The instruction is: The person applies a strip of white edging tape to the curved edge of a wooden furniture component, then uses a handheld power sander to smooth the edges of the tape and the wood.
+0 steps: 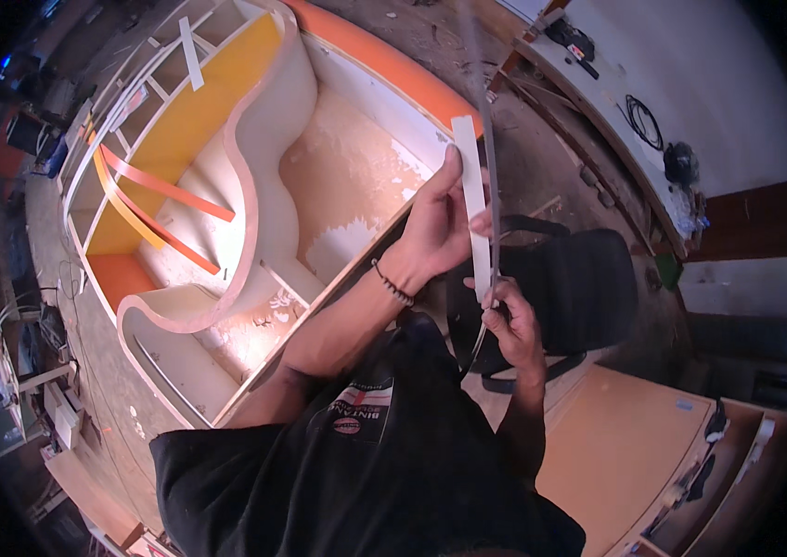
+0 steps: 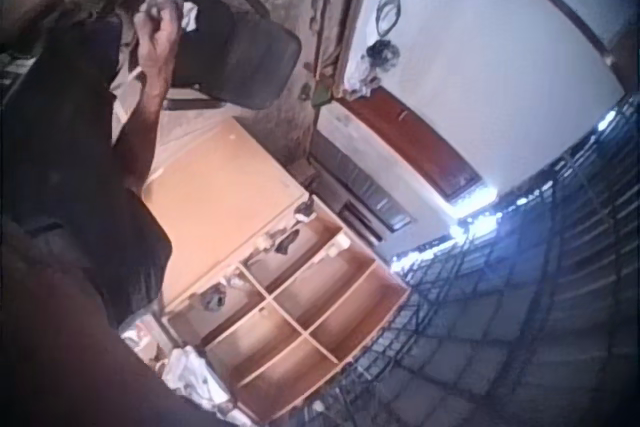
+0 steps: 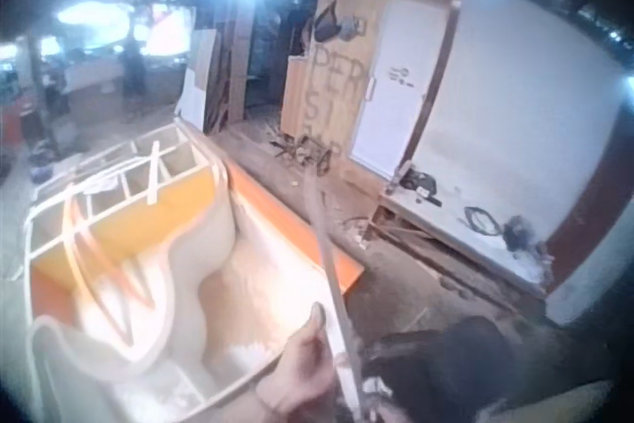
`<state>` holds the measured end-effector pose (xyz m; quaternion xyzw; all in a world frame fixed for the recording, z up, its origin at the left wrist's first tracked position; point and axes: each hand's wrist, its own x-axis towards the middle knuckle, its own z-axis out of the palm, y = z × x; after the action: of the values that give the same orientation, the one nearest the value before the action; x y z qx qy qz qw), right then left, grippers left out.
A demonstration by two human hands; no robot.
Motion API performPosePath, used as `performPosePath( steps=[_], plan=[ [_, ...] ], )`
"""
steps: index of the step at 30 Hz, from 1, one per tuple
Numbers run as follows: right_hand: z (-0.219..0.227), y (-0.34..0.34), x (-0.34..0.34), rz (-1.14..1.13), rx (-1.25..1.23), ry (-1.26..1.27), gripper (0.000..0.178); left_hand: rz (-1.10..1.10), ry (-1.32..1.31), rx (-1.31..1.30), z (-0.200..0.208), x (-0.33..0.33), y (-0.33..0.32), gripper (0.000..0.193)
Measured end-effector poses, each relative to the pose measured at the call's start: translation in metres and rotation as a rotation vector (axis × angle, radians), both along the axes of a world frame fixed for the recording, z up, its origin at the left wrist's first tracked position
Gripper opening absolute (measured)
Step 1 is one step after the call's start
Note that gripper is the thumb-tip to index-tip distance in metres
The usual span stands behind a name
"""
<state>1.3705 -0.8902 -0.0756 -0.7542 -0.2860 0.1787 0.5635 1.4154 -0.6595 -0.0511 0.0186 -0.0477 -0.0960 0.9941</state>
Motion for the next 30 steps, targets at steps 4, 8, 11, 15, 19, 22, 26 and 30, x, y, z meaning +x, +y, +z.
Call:
performPosePath(
  steps=[4, 8, 11, 15, 19, 22, 26, 30],
  plan=[
    [-0.001, 0.000, 0.065, 0.110, -0.005, -0.101, 0.030, 0.138, 0.188, 0.062, -0.003, 0.076, -0.005, 0.052],
    [0.003, 0.002, 0.128, 0.094, -0.078, 0.071, 0.024, 0.215, 0.307, 0.254, 0.000, 0.141, -0.003, 0.047],
    [-0.003, 0.017, 0.165, 0.015, -0.029, 0.175, 0.020, 0.475, 0.493, 0.503, -0.025, 0.166, 0.022, 0.053],
    [0.002, 0.046, 0.221, -0.027, -0.277, 0.192, 0.024, 0.776, 0.359, 0.827, -0.028, 0.201, 0.069, 0.045],
    [-0.012, 0.077, 0.275, 0.008, -0.386, -0.083, 0.024, 0.742, 0.443, 0.986, -0.053, 0.255, 0.117, 0.027],
    [-0.012, 0.107, 0.327, -0.008, -0.398, -0.261, 0.024, 0.806, 0.559, 1.015, -0.089, 0.302, 0.154, 0.020],
    [0.007, 0.123, 0.392, 0.036, -0.614, 0.107, 0.037, 0.859, 0.774, 0.907, -0.149, 0.374, 0.236, 0.016],
    [-0.022, 0.120, 0.452, 0.020, -0.683, 0.297, 0.040, 0.897, 0.923, 0.784, -0.256, 0.447, 0.348, 0.015]
  ],
)
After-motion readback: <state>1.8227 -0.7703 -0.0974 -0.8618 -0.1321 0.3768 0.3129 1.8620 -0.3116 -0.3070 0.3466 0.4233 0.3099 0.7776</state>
